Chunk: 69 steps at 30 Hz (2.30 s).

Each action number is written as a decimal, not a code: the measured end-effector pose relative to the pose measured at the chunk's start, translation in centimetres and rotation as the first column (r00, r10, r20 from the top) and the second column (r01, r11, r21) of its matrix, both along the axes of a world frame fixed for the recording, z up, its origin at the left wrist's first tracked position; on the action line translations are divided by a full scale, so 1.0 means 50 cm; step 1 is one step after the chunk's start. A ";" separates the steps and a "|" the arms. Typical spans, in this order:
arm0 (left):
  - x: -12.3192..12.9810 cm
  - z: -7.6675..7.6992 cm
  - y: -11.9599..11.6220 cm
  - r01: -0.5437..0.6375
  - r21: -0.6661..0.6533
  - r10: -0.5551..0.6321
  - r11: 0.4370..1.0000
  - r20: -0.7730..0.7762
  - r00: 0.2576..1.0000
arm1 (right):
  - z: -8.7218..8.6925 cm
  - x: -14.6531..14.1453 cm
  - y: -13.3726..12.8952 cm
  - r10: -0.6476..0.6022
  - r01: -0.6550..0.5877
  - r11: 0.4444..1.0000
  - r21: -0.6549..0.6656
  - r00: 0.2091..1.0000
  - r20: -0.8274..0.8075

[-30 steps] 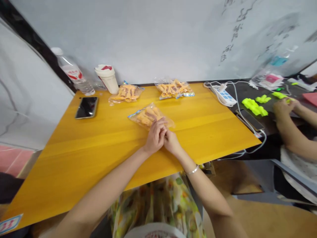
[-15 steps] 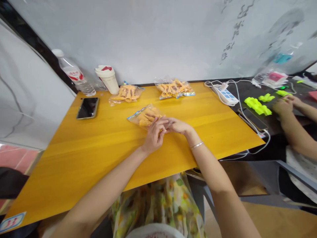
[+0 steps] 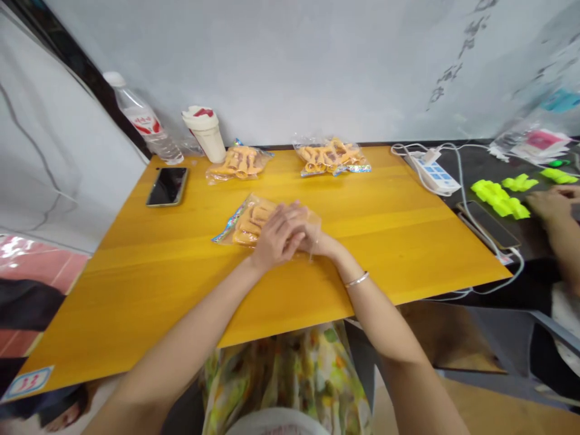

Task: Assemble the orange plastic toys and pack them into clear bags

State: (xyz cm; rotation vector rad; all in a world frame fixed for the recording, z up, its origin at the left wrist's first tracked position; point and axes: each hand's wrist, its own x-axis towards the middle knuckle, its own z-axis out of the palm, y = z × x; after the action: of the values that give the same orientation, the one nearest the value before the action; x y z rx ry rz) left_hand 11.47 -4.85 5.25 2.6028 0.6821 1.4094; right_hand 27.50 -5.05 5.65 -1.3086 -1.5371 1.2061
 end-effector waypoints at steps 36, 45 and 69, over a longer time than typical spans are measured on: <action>-0.091 -0.119 0.140 -0.234 -0.434 0.251 0.870 -0.017 0.968 | 0.028 -0.066 0.051 -0.168 -0.516 0.592 0.620 0.673 0.720; -0.128 -0.067 0.065 -0.071 -0.142 0.038 0.987 -0.224 0.974 | -0.004 0.175 -0.016 -0.303 -0.478 0.658 0.582 0.539 0.786; -0.128 -0.057 0.093 -0.628 -0.424 0.544 0.652 -0.316 0.778 | -0.021 0.022 0.040 -0.182 0.040 0.978 0.203 0.638 0.749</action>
State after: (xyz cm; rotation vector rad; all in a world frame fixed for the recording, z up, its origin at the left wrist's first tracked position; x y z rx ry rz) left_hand 5.09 -0.20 2.38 2.1405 1.7872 0.9105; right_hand 28.61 -3.07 4.60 -1.9003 -2.0339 0.3866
